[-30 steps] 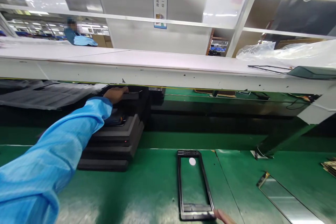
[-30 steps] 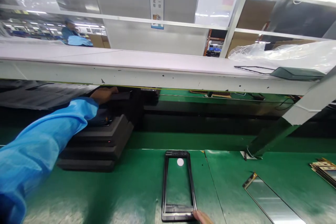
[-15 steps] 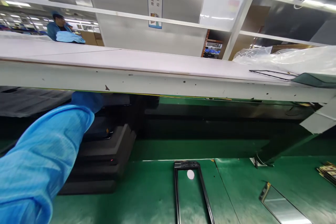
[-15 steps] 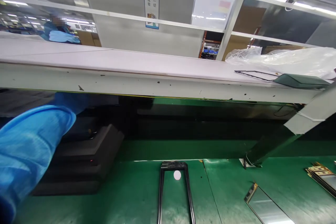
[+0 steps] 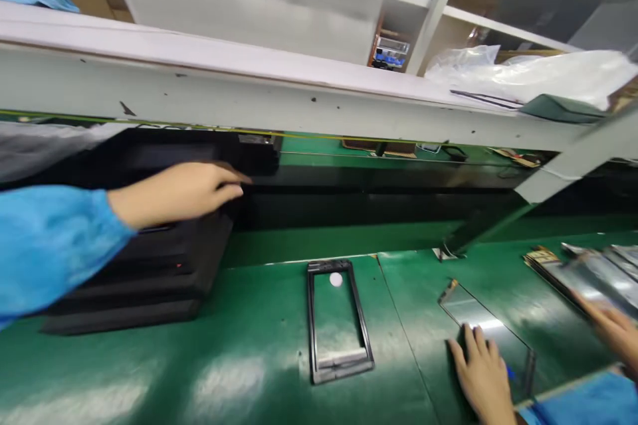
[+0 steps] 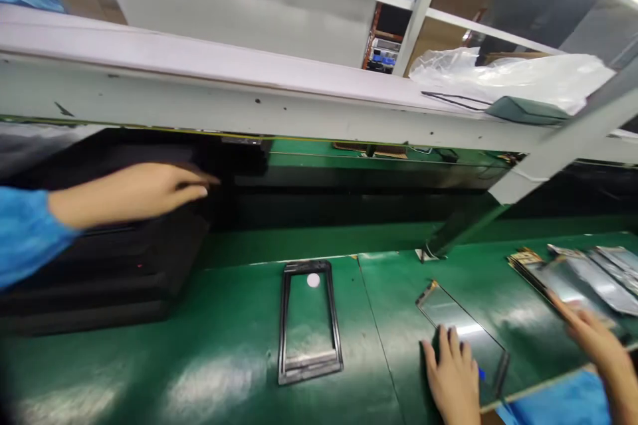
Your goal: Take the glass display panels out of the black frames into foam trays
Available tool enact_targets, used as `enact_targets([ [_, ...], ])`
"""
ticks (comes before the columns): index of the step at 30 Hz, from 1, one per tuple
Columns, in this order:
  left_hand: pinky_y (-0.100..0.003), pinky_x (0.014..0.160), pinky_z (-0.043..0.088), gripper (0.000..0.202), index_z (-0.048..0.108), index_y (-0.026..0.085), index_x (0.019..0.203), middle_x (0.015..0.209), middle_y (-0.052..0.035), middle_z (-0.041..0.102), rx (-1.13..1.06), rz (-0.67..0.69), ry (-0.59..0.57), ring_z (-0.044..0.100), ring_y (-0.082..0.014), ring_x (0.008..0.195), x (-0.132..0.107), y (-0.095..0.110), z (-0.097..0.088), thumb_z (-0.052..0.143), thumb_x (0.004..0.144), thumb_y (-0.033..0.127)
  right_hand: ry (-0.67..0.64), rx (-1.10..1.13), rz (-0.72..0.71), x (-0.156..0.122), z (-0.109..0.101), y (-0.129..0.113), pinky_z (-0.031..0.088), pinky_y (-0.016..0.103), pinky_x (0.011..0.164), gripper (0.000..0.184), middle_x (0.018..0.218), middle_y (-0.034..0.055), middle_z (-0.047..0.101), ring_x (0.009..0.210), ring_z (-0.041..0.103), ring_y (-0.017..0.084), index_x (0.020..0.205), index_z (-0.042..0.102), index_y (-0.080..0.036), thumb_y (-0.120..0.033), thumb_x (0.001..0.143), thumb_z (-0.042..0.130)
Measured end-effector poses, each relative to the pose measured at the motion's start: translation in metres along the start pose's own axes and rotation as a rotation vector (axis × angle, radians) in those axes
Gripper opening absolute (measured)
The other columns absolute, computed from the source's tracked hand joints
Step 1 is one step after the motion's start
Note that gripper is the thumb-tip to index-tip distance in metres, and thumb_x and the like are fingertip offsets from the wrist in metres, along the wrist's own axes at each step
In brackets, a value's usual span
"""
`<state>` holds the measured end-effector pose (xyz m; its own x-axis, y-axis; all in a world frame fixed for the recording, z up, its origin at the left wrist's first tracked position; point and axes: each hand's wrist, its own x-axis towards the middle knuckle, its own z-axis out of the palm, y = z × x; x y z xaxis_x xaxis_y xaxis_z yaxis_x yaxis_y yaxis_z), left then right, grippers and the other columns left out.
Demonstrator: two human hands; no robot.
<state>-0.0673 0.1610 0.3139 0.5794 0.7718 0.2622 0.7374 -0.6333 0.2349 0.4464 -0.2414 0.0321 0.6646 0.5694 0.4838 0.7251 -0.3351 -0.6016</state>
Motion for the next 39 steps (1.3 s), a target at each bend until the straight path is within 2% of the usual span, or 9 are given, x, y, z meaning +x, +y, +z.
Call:
enact_targets([
  [3, -0.042, 0.103, 0.052, 0.034, 0.085, 0.03, 0.113, 0.116, -0.0037, 0.084, -0.265, 0.041, -0.244, 0.075, -0.0333, 0.109, -0.043, 0.064, 0.063, 0.065, 0.09, 0.044, -0.114, -0.187, -0.063, -0.021, 0.001, 0.008, 0.046, 0.079, 0.099, 0.063, 0.134, 0.0263, 0.074, 0.13, 0.063, 0.057, 0.115, 0.084, -0.023, -0.075, 0.089, 0.058],
  [6, -0.041, 0.09, 0.056, 0.026, 0.085, 0.026, 0.104, 0.093, -0.006, 0.083, -0.462, -0.123, -0.298, 0.076, -0.0321, 0.091, -0.075, 0.108, 0.134, 0.074, 0.083, 0.039, -0.204, -0.324, -0.253, -0.065, 0.001, -0.001, 0.042, 0.085, 0.102, 0.072, 0.141, 0.0253, 0.07, 0.132, 0.062, 0.056, 0.129, 0.078, -0.018, -0.073, 0.099, 0.044],
  [9, -0.039, 0.081, 0.059, 0.029, 0.08, 0.019, 0.105, 0.085, -0.0049, 0.077, -0.571, -0.265, -0.29, 0.073, -0.0238, 0.078, -0.079, 0.126, 0.189, 0.076, 0.091, 0.045, -0.25, -0.278, -0.413, -0.107, -0.011, -0.012, 0.045, 0.083, 0.104, 0.057, 0.143, 0.0196, 0.071, 0.133, 0.062, 0.053, 0.138, 0.073, -0.022, -0.062, 0.1, 0.056],
  [13, -0.034, 0.069, 0.062, 0.031, 0.07, 0.014, 0.119, 0.097, -0.0038, 0.074, -0.777, -0.407, -0.286, 0.07, -0.0162, 0.074, -0.07, 0.13, 0.224, 0.068, 0.103, 0.041, -0.209, -0.063, -0.484, -0.132, -0.039, -0.027, 0.061, 0.069, 0.099, 0.039, 0.126, 0.0076, 0.081, 0.111, 0.079, 0.042, 0.135, 0.076, -0.037, -0.047, 0.097, 0.07],
  [17, -0.032, 0.068, 0.062, 0.03, 0.067, 0.015, 0.125, 0.096, -0.0032, 0.072, -0.963, -0.49, -0.181, 0.07, -0.0157, 0.074, -0.075, 0.129, 0.223, 0.07, 0.102, 0.035, -0.173, 0.093, -0.422, -0.126, -0.076, -0.046, 0.071, 0.045, 0.086, 0.031, 0.104, -0.0017, 0.086, 0.088, 0.084, 0.03, 0.118, 0.083, -0.046, -0.029, 0.097, 0.068],
  [21, -0.031, 0.07, 0.065, 0.052, 0.068, 0.016, 0.136, 0.084, 0.0009, 0.063, -1.134, -0.503, -0.052, 0.071, -0.0172, 0.077, -0.1, 0.133, 0.198, 0.077, 0.09, 0.039, -0.014, 0.206, -0.183, -0.114, -0.097, -0.083, 0.072, 0.039, 0.074, 0.019, 0.098, 0.0025, 0.086, 0.08, 0.084, 0.032, 0.106, 0.087, -0.039, -0.035, 0.089, 0.08],
  [26, -0.034, 0.07, 0.065, 0.057, 0.074, 0.021, 0.134, 0.095, -0.0018, 0.067, -1.258, -0.444, -0.012, 0.072, -0.0175, 0.076, -0.155, 0.16, 0.161, 0.08, 0.081, 0.043, -0.156, 0.644, 0.322, -0.113, -0.069, -0.163, 0.061, 0.029, 0.05, 0.037, 0.072, 0.0026, 0.076, 0.053, 0.071, 0.02, 0.115, 0.082, -0.021, -0.048, 0.09, 0.08],
  [30, -0.032, 0.067, 0.064, 0.046, 0.079, 0.021, 0.127, 0.091, -0.0037, 0.071, -1.34, -0.376, -0.025, 0.069, -0.0172, 0.073, -0.196, 0.179, 0.145, 0.082, 0.083, 0.036, -0.353, 0.934, 0.451, -0.127, -0.037, -0.208, 0.051, 0.021, 0.043, 0.054, 0.084, -0.0012, 0.07, 0.052, 0.063, 0.012, 0.133, 0.072, -0.022, -0.043, 0.086, 0.087],
  [39, -0.024, 0.064, 0.061, 0.036, 0.083, 0.023, 0.124, 0.088, -0.0047, 0.075, -1.483, -0.321, 0.046, 0.071, -0.0163, 0.07, -0.23, 0.184, 0.143, 0.083, 0.089, 0.033, -0.365, 0.979, 0.505, -0.147, -0.019, -0.222, 0.047, 0.02, 0.043, 0.058, 0.082, -0.0009, 0.069, 0.051, 0.061, 0.011, 0.135, 0.071, -0.022, -0.044, 0.085, 0.088],
])
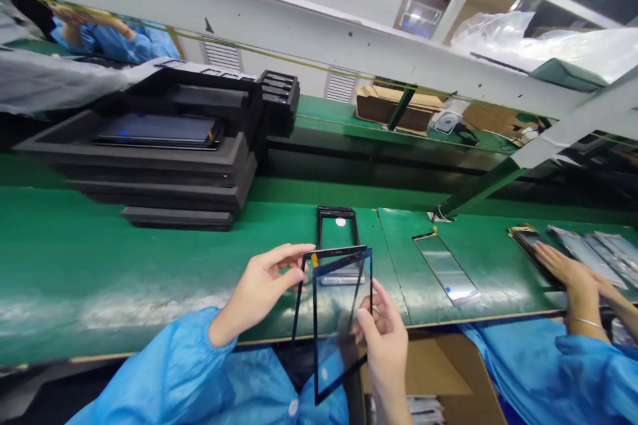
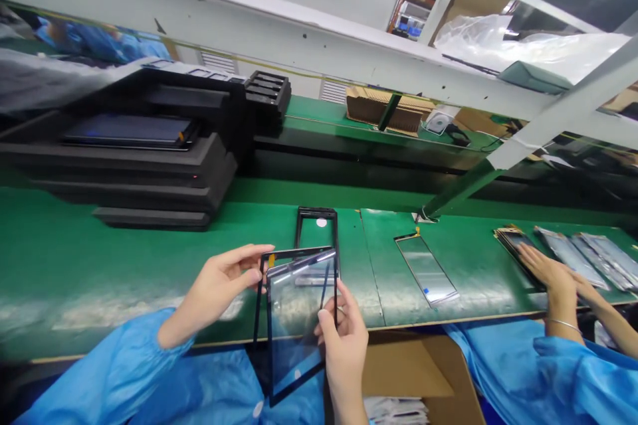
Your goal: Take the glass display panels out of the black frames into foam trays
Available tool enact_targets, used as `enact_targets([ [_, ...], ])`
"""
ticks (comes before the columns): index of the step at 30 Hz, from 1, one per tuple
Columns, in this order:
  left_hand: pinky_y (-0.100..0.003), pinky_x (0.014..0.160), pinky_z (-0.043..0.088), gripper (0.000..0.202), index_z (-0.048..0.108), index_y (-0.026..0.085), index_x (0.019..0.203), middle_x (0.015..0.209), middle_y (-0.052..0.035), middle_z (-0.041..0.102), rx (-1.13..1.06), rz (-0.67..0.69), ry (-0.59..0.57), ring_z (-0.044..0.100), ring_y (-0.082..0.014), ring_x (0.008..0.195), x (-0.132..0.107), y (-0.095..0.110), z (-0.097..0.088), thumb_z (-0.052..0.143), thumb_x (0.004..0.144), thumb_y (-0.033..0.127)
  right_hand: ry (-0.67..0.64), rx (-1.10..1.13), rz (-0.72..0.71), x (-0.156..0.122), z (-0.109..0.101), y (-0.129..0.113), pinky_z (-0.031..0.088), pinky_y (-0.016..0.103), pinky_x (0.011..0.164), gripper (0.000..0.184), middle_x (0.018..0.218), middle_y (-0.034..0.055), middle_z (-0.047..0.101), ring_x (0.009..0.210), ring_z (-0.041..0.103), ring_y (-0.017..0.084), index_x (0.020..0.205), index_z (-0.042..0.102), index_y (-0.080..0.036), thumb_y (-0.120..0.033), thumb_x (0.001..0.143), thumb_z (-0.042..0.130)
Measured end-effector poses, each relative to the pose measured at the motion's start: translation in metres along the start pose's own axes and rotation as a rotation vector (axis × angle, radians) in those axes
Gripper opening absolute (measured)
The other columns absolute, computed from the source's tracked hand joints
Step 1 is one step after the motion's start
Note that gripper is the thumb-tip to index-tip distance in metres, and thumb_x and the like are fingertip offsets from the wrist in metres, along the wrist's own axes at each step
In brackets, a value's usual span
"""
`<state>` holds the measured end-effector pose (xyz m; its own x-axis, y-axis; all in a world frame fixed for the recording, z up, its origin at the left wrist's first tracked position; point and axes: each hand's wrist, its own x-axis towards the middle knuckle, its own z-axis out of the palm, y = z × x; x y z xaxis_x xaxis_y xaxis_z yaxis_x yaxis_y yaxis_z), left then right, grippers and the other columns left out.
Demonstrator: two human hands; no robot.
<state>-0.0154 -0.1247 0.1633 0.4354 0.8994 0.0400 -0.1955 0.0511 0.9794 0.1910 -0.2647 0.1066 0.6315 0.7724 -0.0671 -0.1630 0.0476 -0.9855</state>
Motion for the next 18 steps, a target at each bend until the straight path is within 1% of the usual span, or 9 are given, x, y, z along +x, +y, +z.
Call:
enact_targets([
  [3, -0.024, 0.064, 0.061, 0.036, 0.083, 0.024, 0.124, 0.089, -0.0053, 0.076, -0.027, 0.0, 0.028, 0.073, -0.0164, 0.07, -0.003, 0.0, 0.002, 0.084, 0.089, 0.033, 0.008, -0.007, 0.003, 0.0, 0.004, -0.002, 0.046, 0.02, 0.042, 0.057, 0.081, -0.0013, 0.069, 0.05, 0.06, 0.011, 0.133, 0.072, -0.024, -0.045, 0.083, 0.089],
  [6, -0.023, 0.064, 0.062, 0.035, 0.084, 0.024, 0.121, 0.09, -0.0052, 0.078, -0.054, -0.001, 0.058, 0.073, -0.0161, 0.071, -0.004, 0.0, 0.004, 0.086, 0.087, 0.03, 0.015, -0.017, 0.011, -0.001, 0.007, -0.005, 0.045, 0.021, 0.041, 0.058, 0.08, -0.0012, 0.069, 0.049, 0.06, 0.011, 0.131, 0.074, -0.023, -0.046, 0.08, 0.09],
  [8, -0.021, 0.062, 0.061, 0.034, 0.084, 0.024, 0.119, 0.088, -0.0043, 0.078, -0.074, 0.008, 0.07, 0.073, -0.015, 0.07, -0.005, 0.0, 0.006, 0.087, 0.086, 0.028, 0.015, -0.019, 0.019, -0.001, 0.008, -0.007, 0.046, 0.021, 0.041, 0.06, 0.08, -0.0009, 0.069, 0.048, 0.06, 0.011, 0.13, 0.074, -0.022, -0.048, 0.078, 0.091],
  [12, -0.02, 0.062, 0.062, 0.032, 0.085, 0.024, 0.116, 0.087, -0.0044, 0.079, -0.105, 0.015, 0.072, 0.074, -0.0147, 0.071, -0.006, -0.001, 0.01, 0.088, 0.085, 0.024, 0.02, -0.019, 0.028, -0.001, 0.008, -0.009, 0.047, 0.021, 0.042, 0.063, 0.081, -0.0007, 0.069, 0.048, 0.06, 0.011, 0.132, 0.073, -0.022, -0.047, 0.078, 0.092],
  [15, -0.021, 0.061, 0.063, 0.032, 0.085, 0.024, 0.116, 0.085, -0.0035, 0.079, -0.14, 0.024, 0.084, 0.074, -0.0146, 0.067, -0.007, 0.0, 0.012, 0.088, 0.084, 0.022, 0.022, -0.03, 0.039, -0.001, 0.007, -0.009, 0.047, 0.021, 0.042, 0.062, 0.081, -0.0001, 0.07, 0.049, 0.061, 0.011, 0.132, 0.073, -0.021, -0.046, 0.078, 0.092],
  [18, -0.019, 0.059, 0.062, 0.032, 0.086, 0.023, 0.115, 0.082, -0.0029, 0.079, -0.149, 0.04, 0.109, 0.074, -0.0138, 0.065, -0.007, 0.0, 0.013, 0.088, 0.083, 0.02, 0.016, -0.031, 0.051, -0.003, 0.006, -0.009, 0.047, 0.021, 0.041, 0.061, 0.081, -0.0005, 0.07, 0.048, 0.061, 0.011, 0.131, 0.073, -0.022, -0.044, 0.078, 0.092],
])
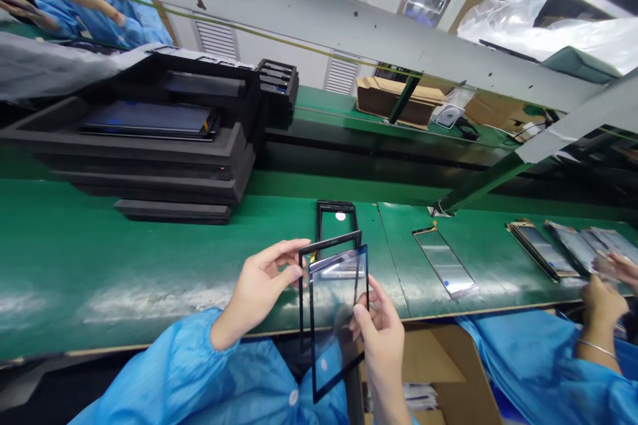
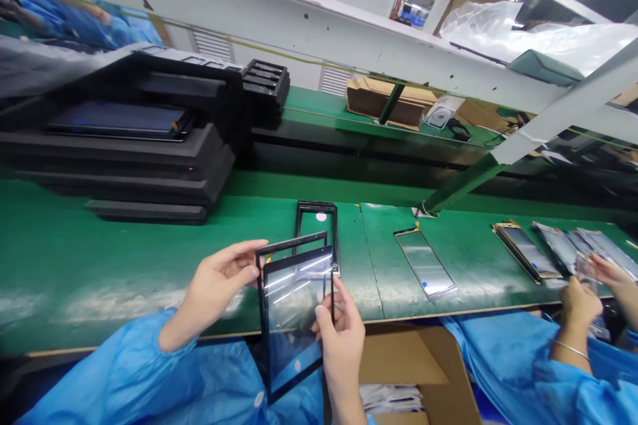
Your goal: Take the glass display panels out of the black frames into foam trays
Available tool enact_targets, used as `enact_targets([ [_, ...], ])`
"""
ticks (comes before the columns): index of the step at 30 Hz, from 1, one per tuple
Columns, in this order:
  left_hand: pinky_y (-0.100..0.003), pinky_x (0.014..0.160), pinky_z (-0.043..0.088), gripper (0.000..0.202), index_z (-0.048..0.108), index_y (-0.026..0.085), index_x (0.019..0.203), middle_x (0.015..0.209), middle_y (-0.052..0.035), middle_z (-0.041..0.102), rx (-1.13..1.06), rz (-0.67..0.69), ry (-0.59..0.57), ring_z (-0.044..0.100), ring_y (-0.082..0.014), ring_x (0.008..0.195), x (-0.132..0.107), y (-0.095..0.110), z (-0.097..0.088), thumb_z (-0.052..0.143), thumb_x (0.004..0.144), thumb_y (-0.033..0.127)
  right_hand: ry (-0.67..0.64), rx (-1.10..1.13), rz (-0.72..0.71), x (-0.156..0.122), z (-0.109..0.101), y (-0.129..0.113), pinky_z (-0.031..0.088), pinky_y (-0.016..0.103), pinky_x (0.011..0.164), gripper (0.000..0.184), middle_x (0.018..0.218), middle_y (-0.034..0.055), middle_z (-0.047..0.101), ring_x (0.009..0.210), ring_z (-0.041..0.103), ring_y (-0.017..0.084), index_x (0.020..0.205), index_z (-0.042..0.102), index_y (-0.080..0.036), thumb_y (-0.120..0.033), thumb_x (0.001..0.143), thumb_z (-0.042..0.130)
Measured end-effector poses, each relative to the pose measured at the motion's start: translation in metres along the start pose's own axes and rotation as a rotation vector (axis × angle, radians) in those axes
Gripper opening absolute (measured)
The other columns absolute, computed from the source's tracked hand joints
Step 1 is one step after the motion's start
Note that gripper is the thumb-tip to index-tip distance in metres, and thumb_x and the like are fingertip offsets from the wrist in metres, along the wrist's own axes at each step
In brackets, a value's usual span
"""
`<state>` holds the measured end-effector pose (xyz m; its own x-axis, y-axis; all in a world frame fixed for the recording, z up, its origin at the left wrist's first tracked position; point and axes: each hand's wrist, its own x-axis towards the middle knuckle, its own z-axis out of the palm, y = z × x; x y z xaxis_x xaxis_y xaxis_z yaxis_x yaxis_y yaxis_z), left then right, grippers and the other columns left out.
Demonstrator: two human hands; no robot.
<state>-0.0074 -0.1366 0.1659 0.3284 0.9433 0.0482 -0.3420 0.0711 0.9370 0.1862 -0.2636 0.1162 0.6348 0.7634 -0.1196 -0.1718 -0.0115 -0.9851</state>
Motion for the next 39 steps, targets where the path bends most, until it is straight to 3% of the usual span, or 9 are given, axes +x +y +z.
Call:
enact_targets([
  [12, -0.016, 0.056, 0.061, 0.033, 0.086, 0.021, 0.111, 0.079, -0.0027, 0.079, 0.035, 0.009, 0.061, 0.073, -0.0124, 0.063, -0.001, 0.002, 0.003, 0.088, 0.079, 0.016, -0.047, -0.015, 0.015, -0.001, 0.001, 0.005, 0.046, 0.021, 0.039, 0.058, 0.08, -0.0012, 0.069, 0.047, 0.061, 0.011, 0.132, 0.073, -0.022, -0.041, 0.079, 0.089],
  [19, -0.027, 0.058, 0.067, 0.035, 0.084, 0.018, 0.115, 0.085, -0.0073, 0.081, 0.059, -0.016, 0.092, 0.075, -0.0188, 0.069, -0.002, -0.003, 0.001, 0.089, 0.08, 0.024, -0.039, -0.012, 0.032, -0.004, -0.001, 0.007, 0.047, 0.021, 0.041, 0.058, 0.082, -0.001, 0.069, 0.048, 0.062, 0.011, 0.134, 0.073, -0.021, -0.04, 0.081, 0.088],
  [27, -0.02, 0.064, 0.063, 0.03, 0.087, 0.02, 0.108, 0.091, -0.0078, 0.08, 0.12, 0.007, 0.085, 0.074, -0.0175, 0.079, -0.007, -0.003, 0.001, 0.09, 0.078, 0.022, -0.048, -0.032, 0.035, -0.003, -0.003, 0.002, 0.05, 0.023, 0.044, 0.062, 0.084, 0.0, 0.07, 0.051, 0.062, 0.012, 0.138, 0.07, -0.019, -0.038, 0.082, 0.088],
  [32, -0.022, 0.059, 0.063, 0.038, 0.085, 0.02, 0.118, 0.088, -0.0071, 0.078, 0.095, -0.089, 0.032, 0.071, -0.0174, 0.073, -0.01, -0.006, -0.001, 0.089, 0.081, 0.03, 0.022, 0.0, -0.002, -0.008, 0.001, -0.004, 0.055, 0.023, 0.052, 0.062, 0.086, -0.0008, 0.068, 0.059, 0.063, 0.011, 0.139, 0.069, -0.023, -0.034, 0.081, 0.089],
  [39, -0.023, 0.061, 0.065, 0.047, 0.081, 0.019, 0.126, 0.081, -0.005, 0.075, 0.013, -0.189, -0.001, 0.071, -0.0163, 0.07, -0.012, -0.011, -0.005, 0.091, 0.083, 0.035, 0.008, -0.045, 0.036, -0.013, 0.002, -0.007, 0.057, 0.023, 0.056, 0.066, 0.088, -0.0005, 0.067, 0.065, 0.064, 0.012, 0.142, 0.068, -0.023, -0.036, 0.08, 0.09],
])
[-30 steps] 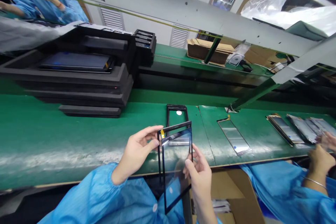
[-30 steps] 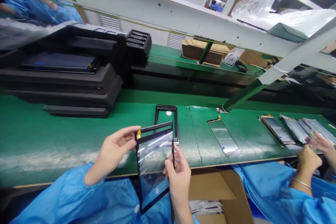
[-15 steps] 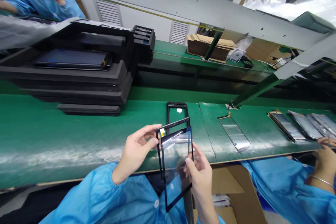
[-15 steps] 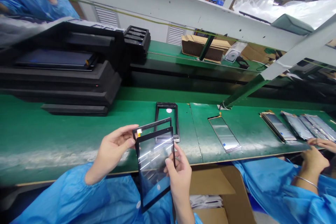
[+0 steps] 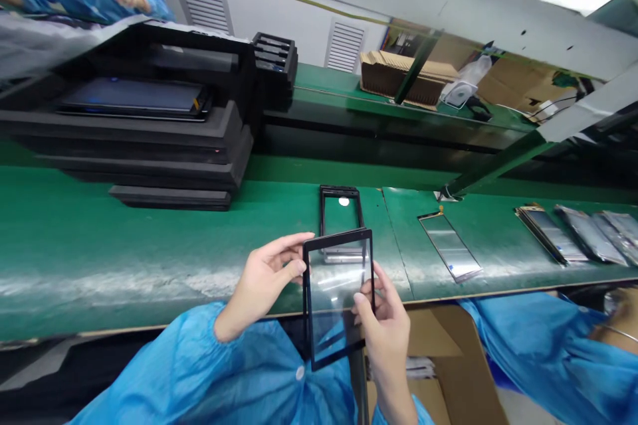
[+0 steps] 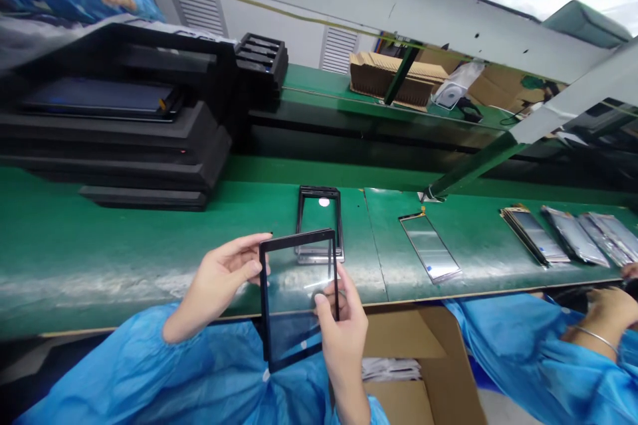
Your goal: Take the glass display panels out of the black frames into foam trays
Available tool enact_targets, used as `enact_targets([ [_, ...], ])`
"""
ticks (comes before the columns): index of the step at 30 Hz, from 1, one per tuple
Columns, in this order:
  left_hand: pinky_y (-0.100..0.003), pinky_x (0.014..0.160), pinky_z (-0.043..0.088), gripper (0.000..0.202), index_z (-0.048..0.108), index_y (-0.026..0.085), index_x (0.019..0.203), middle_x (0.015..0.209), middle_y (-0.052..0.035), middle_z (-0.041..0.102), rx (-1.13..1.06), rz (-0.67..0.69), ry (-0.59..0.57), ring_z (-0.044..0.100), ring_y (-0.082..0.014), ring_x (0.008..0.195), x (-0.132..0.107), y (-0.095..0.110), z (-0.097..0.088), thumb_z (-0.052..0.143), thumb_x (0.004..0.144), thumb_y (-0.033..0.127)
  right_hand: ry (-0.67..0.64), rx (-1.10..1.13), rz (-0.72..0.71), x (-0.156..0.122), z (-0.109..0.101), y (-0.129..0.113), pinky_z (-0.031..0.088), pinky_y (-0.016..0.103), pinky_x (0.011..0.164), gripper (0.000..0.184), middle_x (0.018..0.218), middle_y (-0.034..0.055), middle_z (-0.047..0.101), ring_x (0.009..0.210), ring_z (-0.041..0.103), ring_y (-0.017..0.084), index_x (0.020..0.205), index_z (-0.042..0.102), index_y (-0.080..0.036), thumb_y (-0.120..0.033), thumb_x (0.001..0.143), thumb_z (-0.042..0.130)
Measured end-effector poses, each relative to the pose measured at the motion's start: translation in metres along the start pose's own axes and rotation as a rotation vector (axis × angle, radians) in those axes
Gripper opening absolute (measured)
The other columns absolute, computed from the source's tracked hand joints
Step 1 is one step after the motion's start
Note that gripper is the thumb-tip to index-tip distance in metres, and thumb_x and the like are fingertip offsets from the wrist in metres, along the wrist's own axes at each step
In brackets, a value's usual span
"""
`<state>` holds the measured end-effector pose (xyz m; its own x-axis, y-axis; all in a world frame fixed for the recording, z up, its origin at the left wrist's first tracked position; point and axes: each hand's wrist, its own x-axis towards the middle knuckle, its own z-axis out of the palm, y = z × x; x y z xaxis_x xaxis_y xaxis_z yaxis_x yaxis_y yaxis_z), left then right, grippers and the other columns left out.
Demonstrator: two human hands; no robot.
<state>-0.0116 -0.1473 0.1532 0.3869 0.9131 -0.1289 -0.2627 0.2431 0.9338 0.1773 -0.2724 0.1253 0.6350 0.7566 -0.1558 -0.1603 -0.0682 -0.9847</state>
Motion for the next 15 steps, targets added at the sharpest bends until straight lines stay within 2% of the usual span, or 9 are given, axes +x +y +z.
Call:
enact_targets([
  [6, -0.026, 0.061, 0.067, 0.05, 0.08, 0.022, 0.128, 0.088, -0.005, 0.074, -0.046, -0.06, 0.008, 0.072, -0.0172, 0.076, 0.0034, -0.0045, -0.0009, 0.092, 0.081, 0.035, -0.033, -0.027, 0.038, -0.0001, -0.0001, -0.001, 0.054, 0.021, 0.052, 0.066, 0.091, -0.001, 0.065, 0.064, 0.063, 0.012, 0.145, 0.066, -0.025, -0.041, 0.084, 0.087],
  [15, -0.027, 0.06, 0.069, 0.05, 0.078, 0.024, 0.129, 0.092, -0.0058, 0.076, -0.057, -0.065, 0.033, 0.077, -0.0229, 0.085, 0.0037, -0.01, -0.0014, 0.091, 0.082, 0.033, -0.026, -0.056, 0.01, 0.0002, 0.0038, -0.0004, 0.054, 0.022, 0.053, 0.069, 0.09, -0.0008, 0.064, 0.064, 0.061, 0.012, 0.147, 0.065, -0.025, -0.042, 0.084, 0.087],
])
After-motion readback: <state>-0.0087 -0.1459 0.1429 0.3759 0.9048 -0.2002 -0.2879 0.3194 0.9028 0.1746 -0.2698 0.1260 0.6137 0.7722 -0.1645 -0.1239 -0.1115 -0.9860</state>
